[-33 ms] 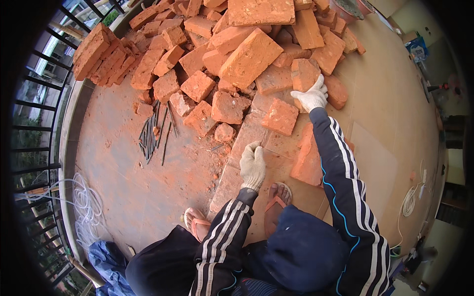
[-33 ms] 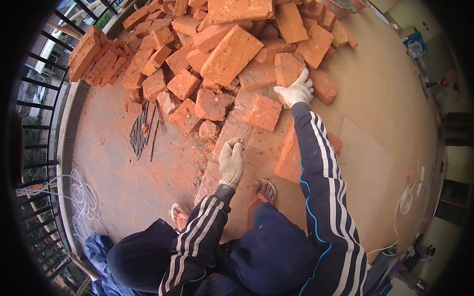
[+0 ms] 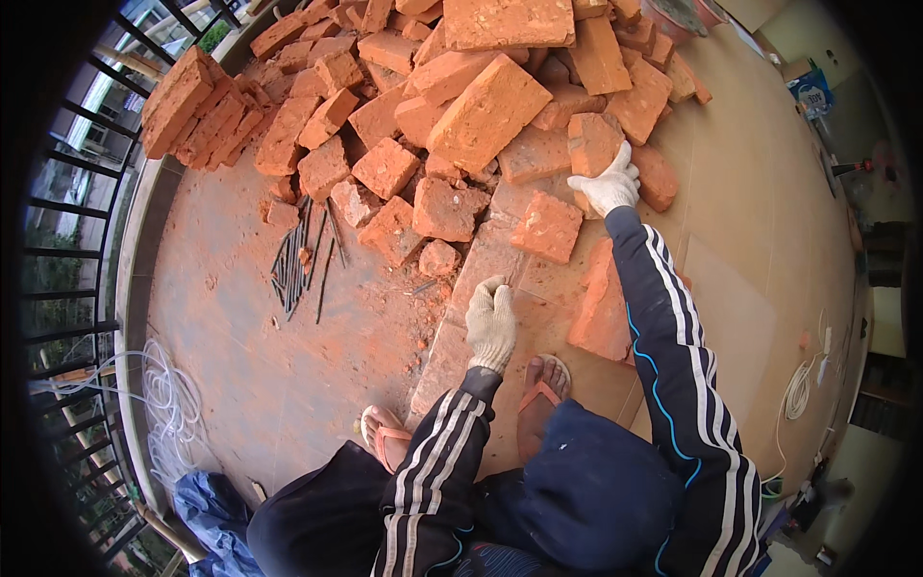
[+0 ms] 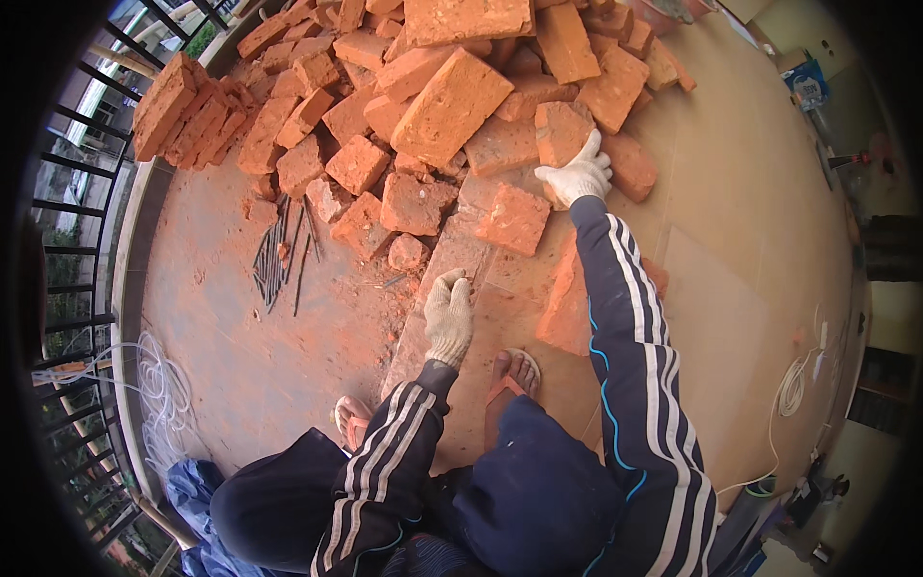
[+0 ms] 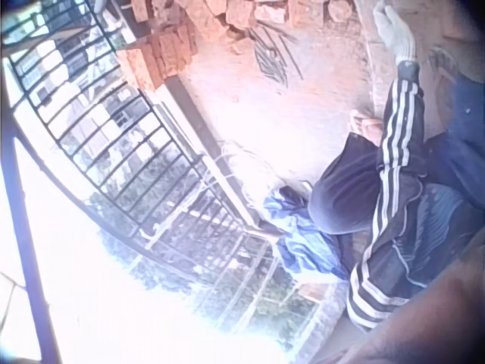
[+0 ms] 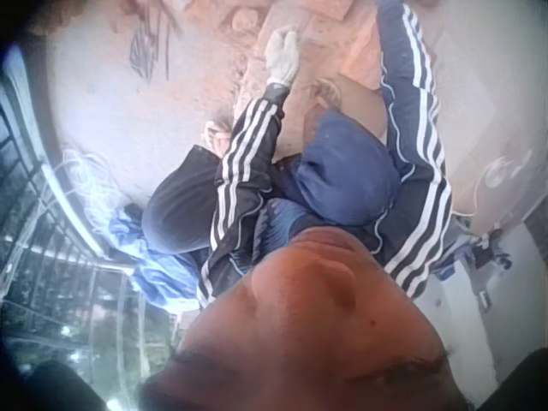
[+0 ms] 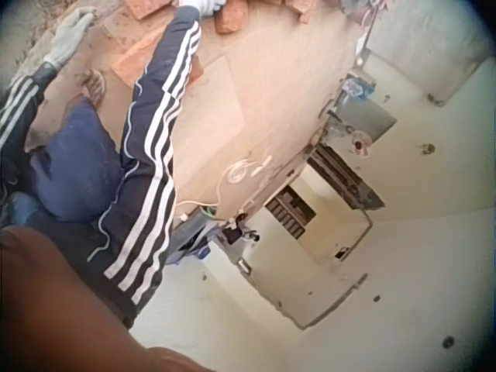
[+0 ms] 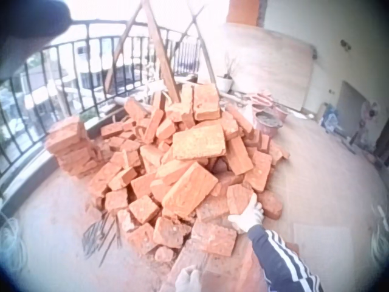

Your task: The person squats on a tiled floor and arranges red bricks into neat rows. They then pick up bricks and place them into buckets, organizing the materials on the floor.

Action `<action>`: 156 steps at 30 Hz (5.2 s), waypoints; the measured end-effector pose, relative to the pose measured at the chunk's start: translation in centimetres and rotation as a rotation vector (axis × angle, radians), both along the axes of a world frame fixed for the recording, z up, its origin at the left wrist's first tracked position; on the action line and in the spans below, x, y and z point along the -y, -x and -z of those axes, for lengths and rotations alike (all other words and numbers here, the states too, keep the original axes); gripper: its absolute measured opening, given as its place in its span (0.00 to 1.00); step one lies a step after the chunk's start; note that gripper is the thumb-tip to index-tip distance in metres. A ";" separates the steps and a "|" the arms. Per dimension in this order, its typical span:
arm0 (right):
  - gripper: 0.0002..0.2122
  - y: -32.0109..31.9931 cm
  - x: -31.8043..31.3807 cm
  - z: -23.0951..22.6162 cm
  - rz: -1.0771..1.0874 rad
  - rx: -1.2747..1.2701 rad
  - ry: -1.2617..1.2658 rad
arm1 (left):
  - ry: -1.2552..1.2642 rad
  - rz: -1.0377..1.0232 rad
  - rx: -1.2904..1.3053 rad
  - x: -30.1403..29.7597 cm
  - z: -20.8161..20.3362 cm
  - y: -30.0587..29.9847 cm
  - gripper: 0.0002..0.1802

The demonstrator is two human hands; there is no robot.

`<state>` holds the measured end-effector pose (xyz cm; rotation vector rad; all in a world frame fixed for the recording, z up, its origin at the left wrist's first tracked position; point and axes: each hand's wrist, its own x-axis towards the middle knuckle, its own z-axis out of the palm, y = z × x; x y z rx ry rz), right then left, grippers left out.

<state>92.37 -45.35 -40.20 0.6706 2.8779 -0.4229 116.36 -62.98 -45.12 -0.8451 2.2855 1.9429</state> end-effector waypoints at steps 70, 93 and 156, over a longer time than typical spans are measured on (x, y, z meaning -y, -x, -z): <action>0.17 -31.7 -6.4 -8.1 -0.509 -0.501 0.475 | 0.533 0.322 -0.380 7.7 -8.3 18.2 0.69; 0.23 -35.3 -7.9 -8.6 0.549 -0.594 0.638 | 0.836 1.564 -0.793 -13.7 -14.6 1.9 0.43; 0.22 -31.4 -13.9 -1.4 0.475 -0.553 0.780 | 0.045 0.931 -0.299 -8.2 -3.3 1.5 0.49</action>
